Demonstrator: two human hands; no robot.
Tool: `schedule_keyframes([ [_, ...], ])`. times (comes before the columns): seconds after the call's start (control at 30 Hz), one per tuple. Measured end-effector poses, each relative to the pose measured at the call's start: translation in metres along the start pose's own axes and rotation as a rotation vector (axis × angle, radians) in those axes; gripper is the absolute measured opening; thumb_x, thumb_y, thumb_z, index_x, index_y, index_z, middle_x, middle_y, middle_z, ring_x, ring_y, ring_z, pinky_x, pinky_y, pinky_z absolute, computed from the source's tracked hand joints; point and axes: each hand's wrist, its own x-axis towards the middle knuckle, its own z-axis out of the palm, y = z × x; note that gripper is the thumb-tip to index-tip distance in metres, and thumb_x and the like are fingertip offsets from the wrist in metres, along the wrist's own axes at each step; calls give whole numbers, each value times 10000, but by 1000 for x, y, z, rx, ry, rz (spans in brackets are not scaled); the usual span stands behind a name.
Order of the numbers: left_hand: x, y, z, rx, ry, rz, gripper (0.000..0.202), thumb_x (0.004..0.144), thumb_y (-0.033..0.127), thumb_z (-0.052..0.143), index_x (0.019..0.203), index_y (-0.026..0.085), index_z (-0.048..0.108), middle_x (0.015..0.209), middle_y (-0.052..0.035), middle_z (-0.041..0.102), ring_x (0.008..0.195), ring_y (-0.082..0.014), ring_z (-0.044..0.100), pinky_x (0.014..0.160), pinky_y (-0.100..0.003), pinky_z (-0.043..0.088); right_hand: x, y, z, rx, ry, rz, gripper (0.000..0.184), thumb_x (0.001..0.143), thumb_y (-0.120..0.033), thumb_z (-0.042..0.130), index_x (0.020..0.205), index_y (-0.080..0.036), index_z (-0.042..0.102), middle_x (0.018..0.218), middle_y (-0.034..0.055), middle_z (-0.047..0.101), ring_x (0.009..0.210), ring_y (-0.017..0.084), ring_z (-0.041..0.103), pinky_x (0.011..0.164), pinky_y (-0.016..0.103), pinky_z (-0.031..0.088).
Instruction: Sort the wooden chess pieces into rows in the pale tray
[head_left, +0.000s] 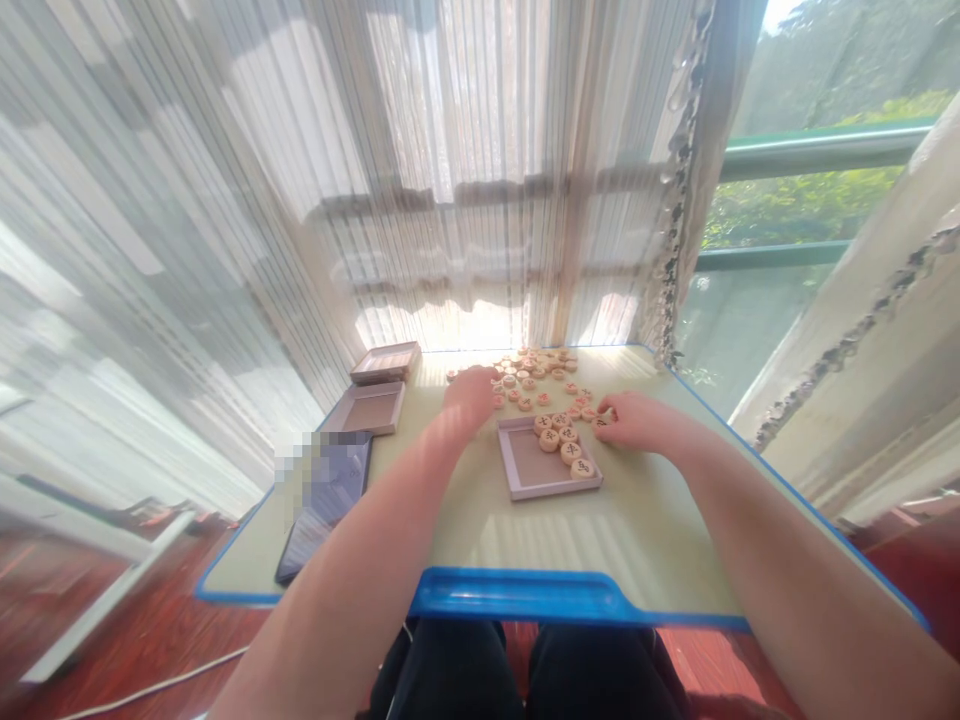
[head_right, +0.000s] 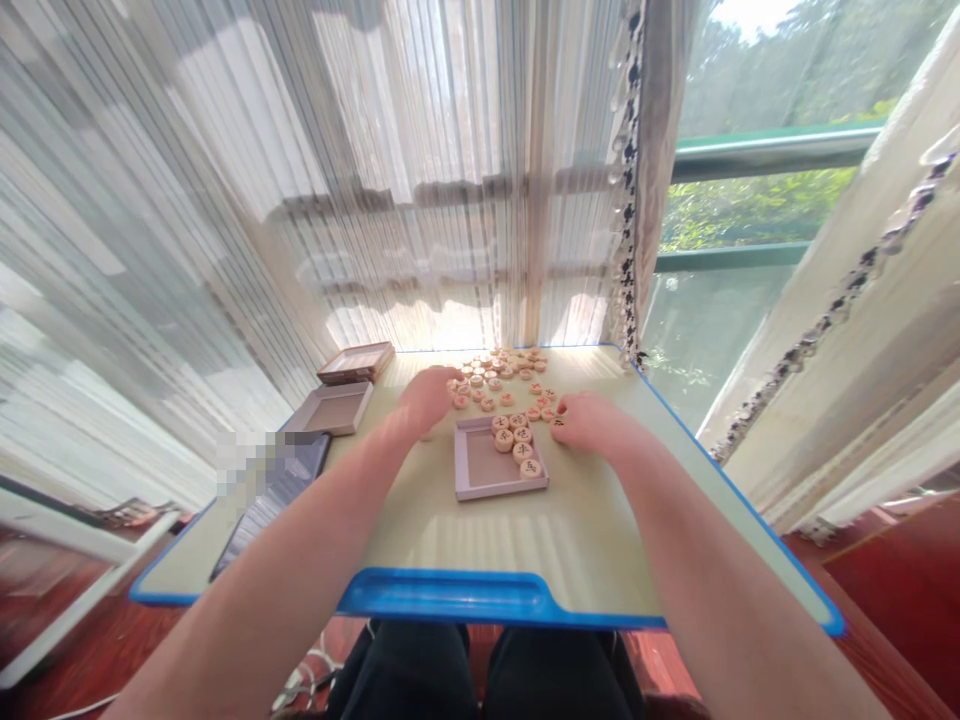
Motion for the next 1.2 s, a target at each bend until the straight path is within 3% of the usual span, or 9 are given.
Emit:
schedule_keyframes([
  [0.17,3,-3,12,-136,-76,229,440,748,74,426,1081,252,652,1176,13,621,1118,-143,530,991,-246,382,6,-2,7,9,36,-48,338,719,-342,540,973,-159,669,915,114,664,815,234,611,647,296,437],
  [0.27,3,1,18,-213,-178,247,423,762,91,387,1011,257,686,1115,40,656,1077,-120,561,976,-219,392,11,-2,13,3,70,-83,340,749,-371,510,960,-160,672,946,123,649,845,241,604,696,311,434],
  [0.37,4,2,18,-258,-184,205,385,740,99,403,929,239,709,1049,31,682,1005,-133,598,935,-230,428,15,-1,18,8,95,-101,348,769,-378,498,989,-167,665,963,119,640,866,241,599,721,313,428],
  [0.63,14,-18,6,-713,97,-181,323,746,112,367,927,163,629,1009,-42,676,730,-110,651,589,-197,496,16,0,17,34,100,-81,336,791,-302,480,1051,-161,639,989,115,625,867,213,589,751,294,421],
  [0.8,11,-28,-2,-456,115,-247,289,712,129,413,857,166,660,877,-50,698,728,-144,636,631,-230,489,14,-1,18,22,83,-94,334,795,-263,469,1074,-174,631,1011,110,619,854,204,592,754,289,424],
  [0.97,1,-17,-7,-45,5,-225,322,670,147,509,948,190,666,995,-80,683,945,-212,610,771,-277,473,14,-2,18,14,87,-94,325,791,-294,480,1052,-174,633,1004,108,618,832,203,592,738,292,427],
  [1.1,-3,-9,-9,41,-141,-268,309,674,134,526,946,187,663,897,-100,696,894,-221,632,739,-276,475,12,-3,16,8,73,-101,330,793,-299,473,1056,-180,633,983,109,620,824,207,591,710,288,423],
  [1.2,-2,-10,-6,47,-132,-240,318,680,120,524,961,175,662,911,-106,692,885,-224,632,750,-280,471,11,-4,15,2,64,-103,351,792,-303,467,1074,-172,629,988,115,619,821,211,591,706,292,420],
])
